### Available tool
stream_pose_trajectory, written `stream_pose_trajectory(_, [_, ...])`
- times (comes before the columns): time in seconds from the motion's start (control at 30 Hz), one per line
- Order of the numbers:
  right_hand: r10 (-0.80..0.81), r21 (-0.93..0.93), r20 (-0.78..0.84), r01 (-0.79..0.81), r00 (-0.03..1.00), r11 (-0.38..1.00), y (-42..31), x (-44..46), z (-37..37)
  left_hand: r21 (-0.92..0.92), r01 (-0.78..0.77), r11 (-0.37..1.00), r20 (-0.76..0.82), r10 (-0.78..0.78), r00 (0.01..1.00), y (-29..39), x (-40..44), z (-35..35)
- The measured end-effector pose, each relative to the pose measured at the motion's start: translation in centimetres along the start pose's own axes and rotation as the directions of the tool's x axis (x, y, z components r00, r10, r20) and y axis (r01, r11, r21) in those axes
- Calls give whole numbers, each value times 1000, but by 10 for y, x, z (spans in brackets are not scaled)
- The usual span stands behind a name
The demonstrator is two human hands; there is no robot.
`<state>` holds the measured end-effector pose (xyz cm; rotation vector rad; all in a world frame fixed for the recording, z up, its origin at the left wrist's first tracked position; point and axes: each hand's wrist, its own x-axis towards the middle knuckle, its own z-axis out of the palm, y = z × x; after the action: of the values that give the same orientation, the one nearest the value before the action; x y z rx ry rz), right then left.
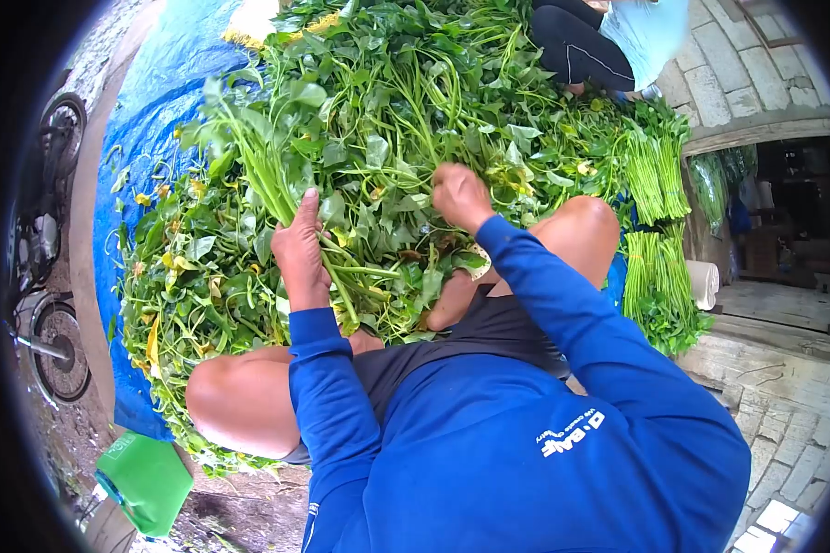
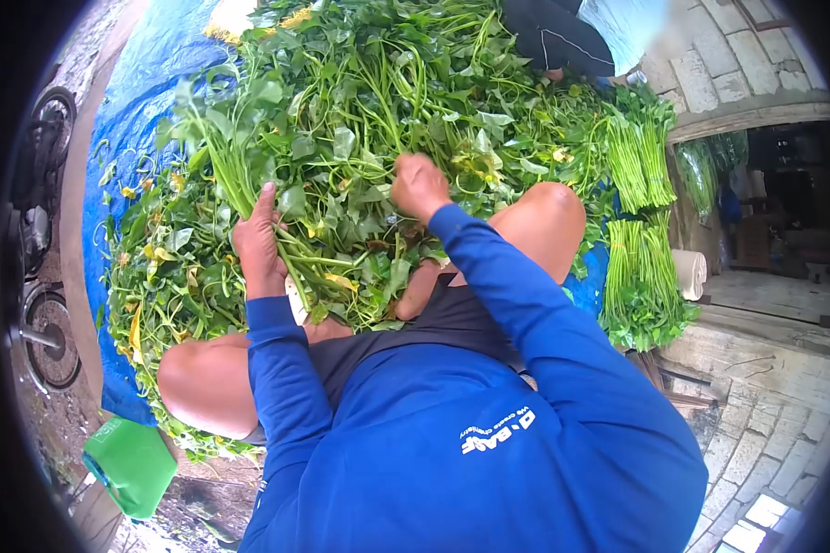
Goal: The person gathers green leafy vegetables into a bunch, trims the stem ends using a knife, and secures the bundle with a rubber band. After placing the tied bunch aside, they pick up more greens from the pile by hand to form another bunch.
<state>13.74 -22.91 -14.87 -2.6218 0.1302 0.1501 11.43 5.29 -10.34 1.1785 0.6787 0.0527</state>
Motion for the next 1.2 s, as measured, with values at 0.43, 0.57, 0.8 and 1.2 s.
stream_pose_trajectory(0.43, [190,879,230,-287,955,380,-19,19,-111,-3,4,1000,11,-3,1000,-10,6,5])
stream_pose_trajectory(0.57, [89,856,514,-503,853,-121,9,-9,-94,-25,64,998,85,-62,994,-10,1,6])
stream_pose_trajectory(0.8, [104,883,446,-418,889,-214,10,-46,-62,23,63,998,112,-65,992,-14,-12,7])
stream_pose_trajectory(1.2, [-62,851,436,-434,898,-296,-28,-83,-63,-5,56,998,148,-54,988,-24,-19,8])
